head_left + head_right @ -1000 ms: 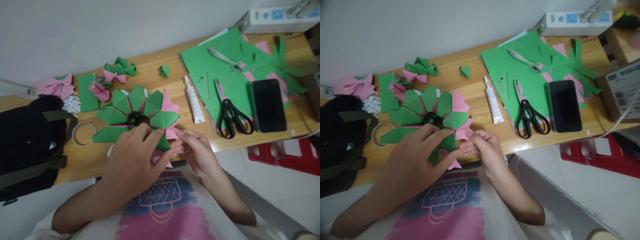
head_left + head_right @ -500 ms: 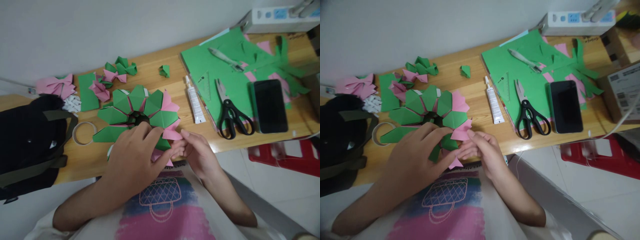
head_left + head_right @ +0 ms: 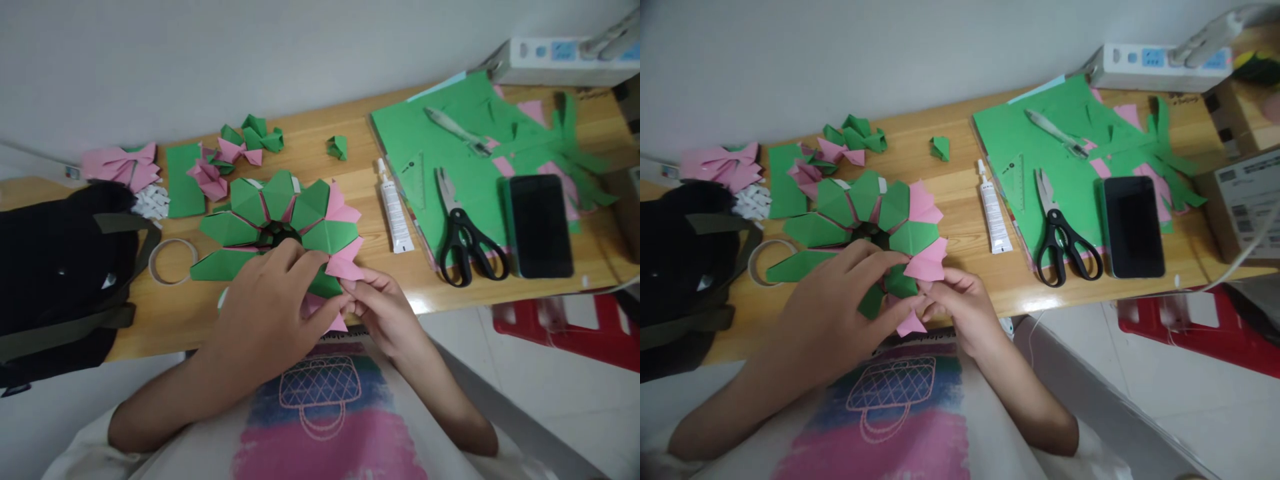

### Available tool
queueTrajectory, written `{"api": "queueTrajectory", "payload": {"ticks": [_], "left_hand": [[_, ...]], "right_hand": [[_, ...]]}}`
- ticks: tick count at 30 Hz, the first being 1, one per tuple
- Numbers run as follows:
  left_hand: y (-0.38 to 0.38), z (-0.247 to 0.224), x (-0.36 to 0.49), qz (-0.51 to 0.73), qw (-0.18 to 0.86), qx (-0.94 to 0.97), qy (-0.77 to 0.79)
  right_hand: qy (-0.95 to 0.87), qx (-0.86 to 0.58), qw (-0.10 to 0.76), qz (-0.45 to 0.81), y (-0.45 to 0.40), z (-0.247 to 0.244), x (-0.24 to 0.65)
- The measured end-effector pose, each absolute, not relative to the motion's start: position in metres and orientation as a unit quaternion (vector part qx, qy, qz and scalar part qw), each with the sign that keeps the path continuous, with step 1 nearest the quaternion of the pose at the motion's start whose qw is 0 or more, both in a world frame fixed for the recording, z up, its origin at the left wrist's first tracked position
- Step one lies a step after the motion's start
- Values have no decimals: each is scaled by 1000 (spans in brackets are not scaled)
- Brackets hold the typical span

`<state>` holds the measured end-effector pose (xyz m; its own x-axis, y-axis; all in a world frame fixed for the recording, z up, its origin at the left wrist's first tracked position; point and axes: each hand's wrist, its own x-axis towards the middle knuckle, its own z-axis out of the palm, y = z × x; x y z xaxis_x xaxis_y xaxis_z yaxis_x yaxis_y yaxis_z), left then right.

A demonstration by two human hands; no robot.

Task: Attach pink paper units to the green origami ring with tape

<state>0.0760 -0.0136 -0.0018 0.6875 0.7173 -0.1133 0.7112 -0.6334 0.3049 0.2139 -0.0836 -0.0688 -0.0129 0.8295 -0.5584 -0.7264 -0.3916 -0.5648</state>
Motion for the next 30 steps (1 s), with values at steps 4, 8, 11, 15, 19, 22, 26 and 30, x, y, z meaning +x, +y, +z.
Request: {"api": "queueTrajectory", "payload": {"ticks": [4, 8, 11, 15, 19, 22, 26, 30], "left_hand": [[-13, -2, 76, 11, 161, 908, 387], [-13, -2, 76, 6, 153, 910, 385], [-13, -3, 76, 13, 150, 913, 380], [-14, -4, 75, 18, 145, 914, 378], [-14, -3, 74, 9, 152, 914, 375], [-14, -1, 74, 0, 156, 915, 372], [-15, -1, 75, -3, 156, 915, 371], [-16, -3, 75, -2, 154, 916, 370]], "right_hand": [[-52, -455, 541, 705, -82, -73, 213], [-40, -455, 539, 708, -81, -74, 213], [-36, -450, 539, 712, -81, -73, 213], [-35, -449, 538, 713, -80, -73, 214], [-32, -446, 530, 720, -79, -73, 214], [-27, -454, 521, 722, -79, -72, 215], [-32, -477, 513, 713, -81, -70, 216], [-58, -495, 504, 705, -81, -68, 217]]}}
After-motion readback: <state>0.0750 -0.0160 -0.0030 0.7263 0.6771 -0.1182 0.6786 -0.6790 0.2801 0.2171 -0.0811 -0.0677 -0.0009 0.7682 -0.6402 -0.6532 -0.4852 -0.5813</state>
